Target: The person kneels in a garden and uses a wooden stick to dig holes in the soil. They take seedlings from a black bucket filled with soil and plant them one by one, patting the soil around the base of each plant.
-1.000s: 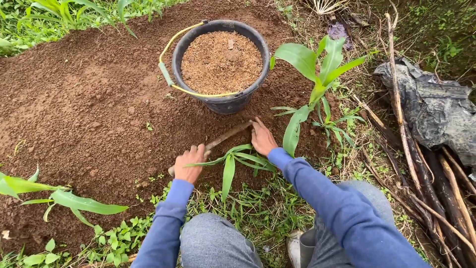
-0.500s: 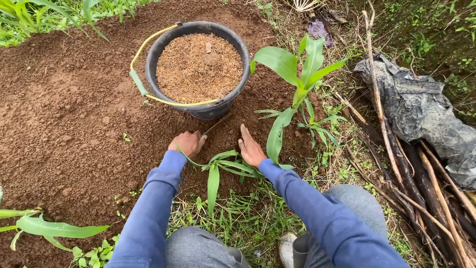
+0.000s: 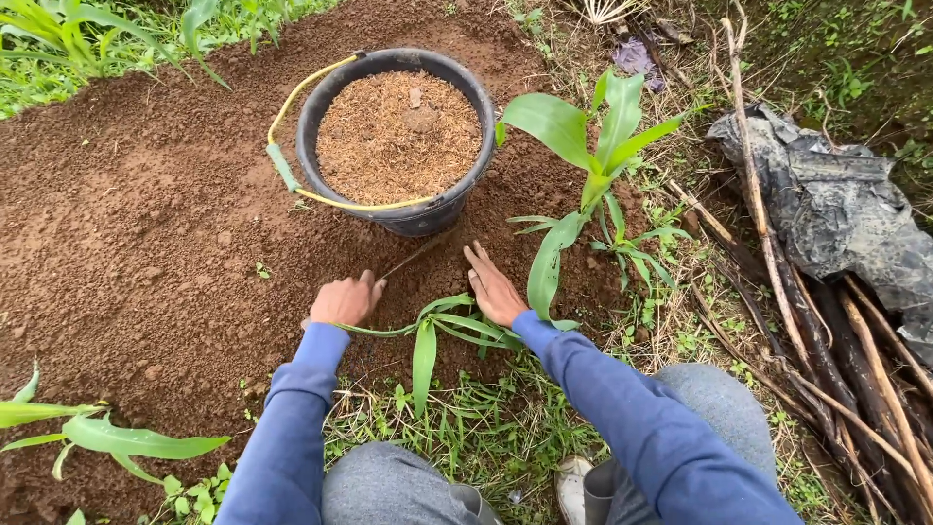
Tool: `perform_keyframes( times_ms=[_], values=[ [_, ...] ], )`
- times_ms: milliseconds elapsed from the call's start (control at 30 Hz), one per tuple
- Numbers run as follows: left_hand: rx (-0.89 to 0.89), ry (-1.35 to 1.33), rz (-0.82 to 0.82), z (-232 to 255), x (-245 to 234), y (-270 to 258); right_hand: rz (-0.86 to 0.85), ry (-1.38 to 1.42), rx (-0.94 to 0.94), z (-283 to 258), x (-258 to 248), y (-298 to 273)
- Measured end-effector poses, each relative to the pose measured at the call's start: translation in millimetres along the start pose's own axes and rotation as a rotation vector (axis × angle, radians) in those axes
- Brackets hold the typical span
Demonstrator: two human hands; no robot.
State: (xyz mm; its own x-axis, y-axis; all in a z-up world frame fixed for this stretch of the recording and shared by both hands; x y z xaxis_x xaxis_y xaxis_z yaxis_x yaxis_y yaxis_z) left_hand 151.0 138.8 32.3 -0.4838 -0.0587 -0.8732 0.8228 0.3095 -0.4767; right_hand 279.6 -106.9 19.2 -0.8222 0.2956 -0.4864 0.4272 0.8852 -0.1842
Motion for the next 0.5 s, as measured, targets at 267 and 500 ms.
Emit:
perform_keyframes(
  times_ms=[267,500],
  values=[
    [-0.012,-0.182,-0.075,38.4,22.8,-45.1,-0.052,-0.158,-0.046,-20.4,0.1,-4.3],
    [0.047,-0.113,0.048,38.8,43.6,-70.5,-0.091,-0.35,-0.066,-1.9,5.6,-4.9]
  ],
)
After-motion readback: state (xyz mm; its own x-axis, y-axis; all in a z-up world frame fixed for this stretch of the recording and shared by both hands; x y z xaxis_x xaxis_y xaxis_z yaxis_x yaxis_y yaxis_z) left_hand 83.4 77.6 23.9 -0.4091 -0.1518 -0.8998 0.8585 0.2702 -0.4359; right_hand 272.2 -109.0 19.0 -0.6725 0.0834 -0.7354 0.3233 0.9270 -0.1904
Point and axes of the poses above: each hand's wrist, its own y-axis towards the middle knuckle, its own x-axis out of the palm, z = x × y, the point moved 4 cm from there along y, towards the middle knuckle, and after that the axes turned 13 degrees about -z, right-handed, at the moved point
